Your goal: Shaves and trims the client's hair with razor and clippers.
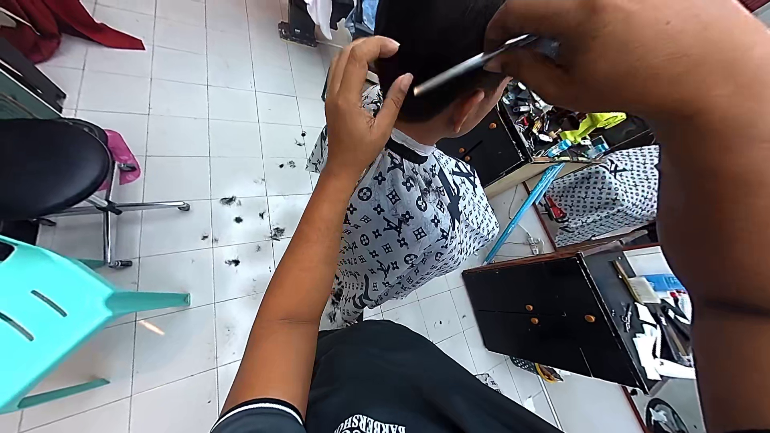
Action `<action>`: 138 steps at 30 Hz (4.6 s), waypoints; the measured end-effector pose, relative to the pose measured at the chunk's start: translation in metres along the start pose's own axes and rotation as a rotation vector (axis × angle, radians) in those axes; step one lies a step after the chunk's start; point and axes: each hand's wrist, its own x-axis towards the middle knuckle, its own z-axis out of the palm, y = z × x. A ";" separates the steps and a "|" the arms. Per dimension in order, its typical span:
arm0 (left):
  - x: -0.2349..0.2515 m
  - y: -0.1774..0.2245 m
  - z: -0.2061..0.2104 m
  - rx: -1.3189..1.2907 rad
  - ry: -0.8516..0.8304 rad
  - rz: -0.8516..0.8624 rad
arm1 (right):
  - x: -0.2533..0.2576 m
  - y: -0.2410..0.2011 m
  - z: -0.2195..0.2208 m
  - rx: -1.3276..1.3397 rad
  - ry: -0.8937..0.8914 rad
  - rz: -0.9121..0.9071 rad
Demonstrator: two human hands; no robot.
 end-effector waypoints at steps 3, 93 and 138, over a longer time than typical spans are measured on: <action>0.011 -0.006 0.009 0.029 -0.138 0.046 | 0.003 0.001 0.010 -0.049 -0.124 -0.016; 0.001 -0.245 0.015 -0.947 -0.937 0.094 | 0.222 -0.130 0.178 0.804 0.564 2.245; -0.006 -0.222 -0.001 -0.835 -0.875 0.091 | 0.160 -0.138 0.153 0.817 0.321 2.044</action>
